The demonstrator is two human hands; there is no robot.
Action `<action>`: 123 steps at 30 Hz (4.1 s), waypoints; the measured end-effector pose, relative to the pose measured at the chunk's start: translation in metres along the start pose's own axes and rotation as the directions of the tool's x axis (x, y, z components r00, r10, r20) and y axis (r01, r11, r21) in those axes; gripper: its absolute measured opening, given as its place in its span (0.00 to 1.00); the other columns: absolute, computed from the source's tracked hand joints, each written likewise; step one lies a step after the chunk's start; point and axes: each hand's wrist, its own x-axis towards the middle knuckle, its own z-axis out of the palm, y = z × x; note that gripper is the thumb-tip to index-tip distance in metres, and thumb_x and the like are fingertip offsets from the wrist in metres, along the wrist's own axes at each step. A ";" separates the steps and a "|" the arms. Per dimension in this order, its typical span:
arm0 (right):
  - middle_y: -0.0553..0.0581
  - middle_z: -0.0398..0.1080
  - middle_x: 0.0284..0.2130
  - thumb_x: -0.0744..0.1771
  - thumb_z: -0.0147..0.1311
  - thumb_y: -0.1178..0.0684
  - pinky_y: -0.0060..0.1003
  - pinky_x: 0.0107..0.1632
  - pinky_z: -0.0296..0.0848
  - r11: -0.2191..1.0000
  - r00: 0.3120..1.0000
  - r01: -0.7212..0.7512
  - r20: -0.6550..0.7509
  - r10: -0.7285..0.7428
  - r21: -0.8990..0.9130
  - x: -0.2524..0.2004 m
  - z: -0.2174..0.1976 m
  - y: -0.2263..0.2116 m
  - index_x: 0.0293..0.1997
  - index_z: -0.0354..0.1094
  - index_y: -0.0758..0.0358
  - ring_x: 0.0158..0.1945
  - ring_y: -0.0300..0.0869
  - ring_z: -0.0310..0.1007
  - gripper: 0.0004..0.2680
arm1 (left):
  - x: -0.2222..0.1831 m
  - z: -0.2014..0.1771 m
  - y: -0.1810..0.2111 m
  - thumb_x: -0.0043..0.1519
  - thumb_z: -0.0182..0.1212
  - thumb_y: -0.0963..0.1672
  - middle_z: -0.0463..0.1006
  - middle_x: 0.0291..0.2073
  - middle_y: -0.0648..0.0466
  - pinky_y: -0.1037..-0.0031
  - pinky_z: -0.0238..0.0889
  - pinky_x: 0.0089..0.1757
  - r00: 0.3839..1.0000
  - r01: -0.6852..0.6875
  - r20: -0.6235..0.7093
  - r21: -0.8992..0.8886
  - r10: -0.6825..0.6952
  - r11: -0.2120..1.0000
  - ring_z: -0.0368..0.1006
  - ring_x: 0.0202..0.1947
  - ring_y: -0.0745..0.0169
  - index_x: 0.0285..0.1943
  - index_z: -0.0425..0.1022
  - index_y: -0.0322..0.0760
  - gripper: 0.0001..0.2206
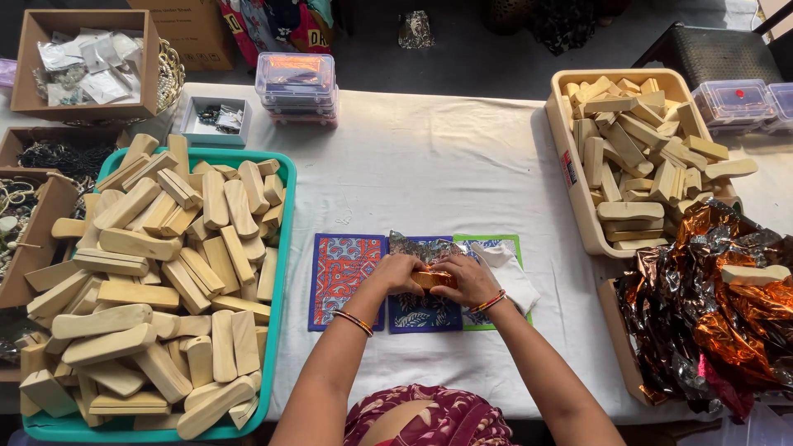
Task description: Clean wooden blocks with a cloth and wrap them in decorative foil.
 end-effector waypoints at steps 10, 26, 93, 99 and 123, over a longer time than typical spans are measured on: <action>0.55 0.78 0.44 0.62 0.66 0.53 0.37 0.52 0.77 0.895 0.977 -0.207 0.125 0.171 0.394 0.002 0.019 0.030 0.53 0.69 0.59 0.48 0.44 0.80 0.16 | -0.011 0.014 -0.022 0.45 0.75 0.54 0.83 0.49 0.51 0.62 0.69 0.50 0.990 -0.048 -0.141 -0.309 0.004 0.950 0.78 0.51 0.49 0.54 0.76 0.42 0.30; 0.53 0.67 0.47 0.62 0.64 0.39 0.40 0.59 0.71 0.826 0.925 -0.377 0.213 0.314 0.419 0.022 0.044 0.069 0.52 0.77 0.47 0.56 0.46 0.71 0.16 | -0.011 0.004 -0.018 0.54 0.64 0.61 0.79 0.46 0.56 0.62 0.47 0.58 0.969 0.149 -0.163 -0.211 -0.185 0.966 0.69 0.54 0.58 0.48 0.80 0.50 0.23; 0.56 0.81 0.41 0.64 0.61 0.51 0.39 0.50 0.78 0.943 0.896 -0.306 0.375 0.239 0.130 0.087 0.009 0.076 0.50 0.79 0.51 0.44 0.46 0.82 0.11 | 0.031 0.040 -0.021 0.51 0.71 0.50 0.76 0.47 0.55 0.57 0.57 0.57 0.889 -0.100 -0.398 0.318 0.228 0.943 0.71 0.54 0.56 0.56 0.75 0.45 0.24; 0.57 0.79 0.46 0.65 0.60 0.48 0.41 0.52 0.76 0.956 0.968 -0.225 0.152 0.198 0.189 0.071 0.013 0.062 0.52 0.77 0.53 0.48 0.49 0.79 0.12 | 0.036 0.014 -0.004 0.54 0.65 0.41 0.79 0.43 0.54 0.54 0.57 0.55 0.928 -0.017 -0.355 0.273 0.117 0.962 0.74 0.51 0.54 0.51 0.77 0.46 0.15; 0.48 0.65 0.56 0.66 0.56 0.36 0.46 0.61 0.58 0.940 0.882 -0.286 0.332 0.335 -0.187 0.066 0.038 0.066 0.64 0.67 0.31 0.63 0.42 0.64 0.18 | -0.020 -0.016 0.008 0.47 0.75 0.52 0.74 0.50 0.53 0.55 0.53 0.59 0.859 -0.191 -0.359 0.434 0.364 0.880 0.69 0.55 0.55 0.62 0.73 0.43 0.32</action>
